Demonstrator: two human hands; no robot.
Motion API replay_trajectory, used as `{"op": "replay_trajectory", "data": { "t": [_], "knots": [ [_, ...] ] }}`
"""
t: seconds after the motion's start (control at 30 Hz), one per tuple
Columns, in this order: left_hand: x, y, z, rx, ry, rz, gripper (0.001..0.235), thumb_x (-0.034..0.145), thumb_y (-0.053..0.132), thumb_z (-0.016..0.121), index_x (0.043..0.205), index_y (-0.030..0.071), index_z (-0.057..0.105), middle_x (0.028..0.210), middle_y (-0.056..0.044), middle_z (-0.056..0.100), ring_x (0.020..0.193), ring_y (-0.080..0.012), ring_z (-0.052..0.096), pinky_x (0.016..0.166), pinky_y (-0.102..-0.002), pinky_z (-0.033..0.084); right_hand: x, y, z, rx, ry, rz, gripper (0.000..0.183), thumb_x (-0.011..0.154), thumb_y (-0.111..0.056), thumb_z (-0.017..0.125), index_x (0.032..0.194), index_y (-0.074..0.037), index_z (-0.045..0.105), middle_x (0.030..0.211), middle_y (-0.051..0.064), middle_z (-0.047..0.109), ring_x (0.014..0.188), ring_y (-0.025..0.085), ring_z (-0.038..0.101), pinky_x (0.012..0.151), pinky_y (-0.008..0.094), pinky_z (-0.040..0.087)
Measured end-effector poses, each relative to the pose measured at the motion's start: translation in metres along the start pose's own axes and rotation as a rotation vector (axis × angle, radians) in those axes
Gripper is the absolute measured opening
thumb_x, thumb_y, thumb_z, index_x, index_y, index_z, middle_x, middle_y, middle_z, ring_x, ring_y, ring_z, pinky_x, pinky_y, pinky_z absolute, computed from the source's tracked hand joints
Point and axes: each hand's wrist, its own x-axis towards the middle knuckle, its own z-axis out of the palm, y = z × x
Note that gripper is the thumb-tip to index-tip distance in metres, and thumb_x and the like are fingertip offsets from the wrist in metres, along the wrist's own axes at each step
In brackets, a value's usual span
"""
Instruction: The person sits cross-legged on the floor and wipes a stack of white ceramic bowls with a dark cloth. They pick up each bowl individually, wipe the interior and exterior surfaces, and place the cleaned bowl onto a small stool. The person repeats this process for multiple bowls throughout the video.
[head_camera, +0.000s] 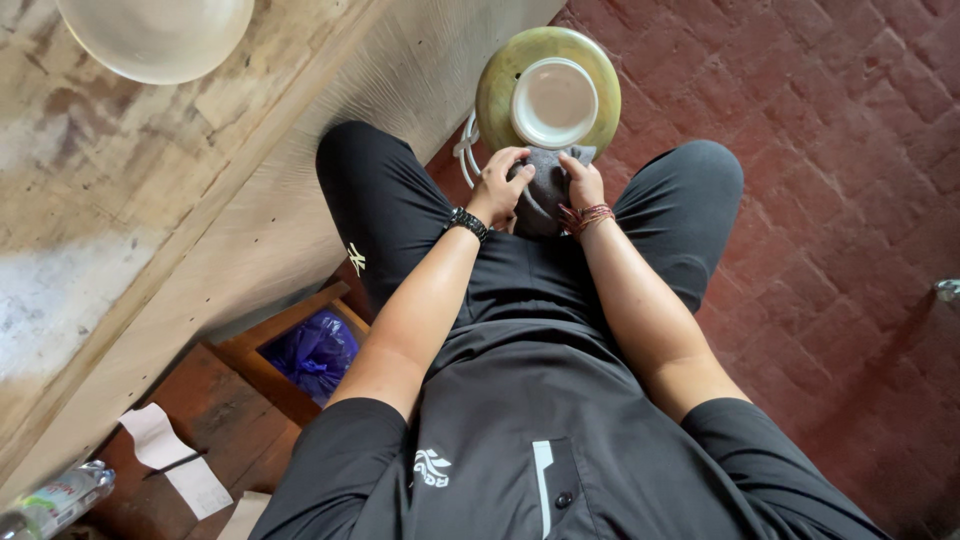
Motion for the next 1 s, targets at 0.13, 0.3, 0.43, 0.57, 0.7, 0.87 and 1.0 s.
{"op": "replay_trajectory", "data": {
  "t": [0.13, 0.3, 0.43, 0.57, 0.7, 0.87, 1.0],
  "knots": [
    [-0.004, 0.007, -0.004, -0.024, 0.003, -0.067, 0.038, 0.096, 0.029, 0.067, 0.123, 0.002, 0.068, 0.128, -0.016, 0.068, 0.122, -0.0284, 0.065, 0.106, -0.036, 0.049, -0.005, -0.004, 0.000, -0.051, 0.007, 0.016, 0.030, 0.089, -0.020, 0.075, 0.111, -0.001, 0.072, 0.099, 0.006, 0.074, 0.086, 0.017, 0.069, 0.080, 0.032, 0.055],
    [-0.009, 0.014, -0.005, 0.045, 0.016, -0.001, 0.037, 0.094, 0.028, 0.068, 0.119, 0.002, 0.070, 0.127, -0.016, 0.070, 0.121, -0.0296, 0.065, 0.106, -0.037, 0.049, -0.011, -0.012, 0.007, -0.069, -0.013, 0.022, 0.028, 0.089, -0.019, 0.074, 0.109, -0.001, 0.072, 0.098, 0.006, 0.075, 0.085, 0.017, 0.070, 0.079, 0.032, 0.056],
    [-0.014, 0.030, -0.012, 0.108, -0.012, -0.168, 0.035, 0.091, 0.033, 0.067, 0.114, 0.007, 0.073, 0.115, -0.013, 0.074, 0.109, -0.0279, 0.071, 0.095, -0.036, 0.054, -0.023, -0.021, 0.011, -0.152, -0.042, 0.121, 0.027, 0.088, -0.022, 0.072, 0.106, -0.001, 0.073, 0.094, 0.007, 0.076, 0.081, 0.018, 0.072, 0.076, 0.033, 0.057],
    [-0.021, 0.051, -0.018, 0.294, -0.107, -0.258, 0.030, 0.096, 0.037, 0.064, 0.106, 0.011, 0.076, 0.104, -0.014, 0.075, 0.102, -0.0324, 0.072, 0.091, -0.040, 0.056, -0.019, -0.012, 0.003, -0.266, -0.136, 0.167, 0.024, 0.089, -0.023, 0.074, 0.102, -0.002, 0.074, 0.092, 0.005, 0.074, 0.079, 0.016, 0.068, 0.073, 0.031, 0.054],
    [-0.026, 0.089, -0.034, 0.649, 0.003, 0.034, 0.023, 0.091, 0.034, 0.068, 0.090, 0.013, 0.076, 0.090, -0.011, 0.074, 0.090, -0.0341, 0.068, 0.081, -0.046, 0.052, -0.010, -0.003, -0.006, -0.381, -0.162, 0.106, 0.022, 0.088, -0.022, 0.073, 0.098, -0.002, 0.076, 0.090, 0.004, 0.073, 0.079, 0.013, 0.067, 0.073, 0.030, 0.053],
    [-0.026, 0.181, -0.093, 0.722, 0.319, 0.523, 0.014, 0.097, 0.022, 0.066, 0.085, 0.014, 0.064, 0.078, -0.007, 0.060, 0.079, -0.0299, 0.060, 0.073, -0.047, 0.046, -0.027, -0.019, 0.012, -0.259, -0.249, 0.107, 0.021, 0.088, -0.020, 0.071, 0.098, -0.002, 0.073, 0.089, 0.004, 0.072, 0.079, 0.014, 0.066, 0.073, 0.029, 0.053],
    [-0.042, 0.243, -0.174, 0.772, 0.620, 0.661, 0.008, 0.106, 0.014, 0.070, 0.098, 0.011, 0.068, 0.086, -0.008, 0.059, 0.082, -0.0314, 0.056, 0.077, -0.047, 0.041, -0.051, -0.039, 0.035, -0.318, -0.297, 0.084, 0.022, 0.086, -0.019, 0.068, 0.098, -0.002, 0.073, 0.087, 0.004, 0.072, 0.078, 0.014, 0.066, 0.072, 0.029, 0.054]
  ]
}}
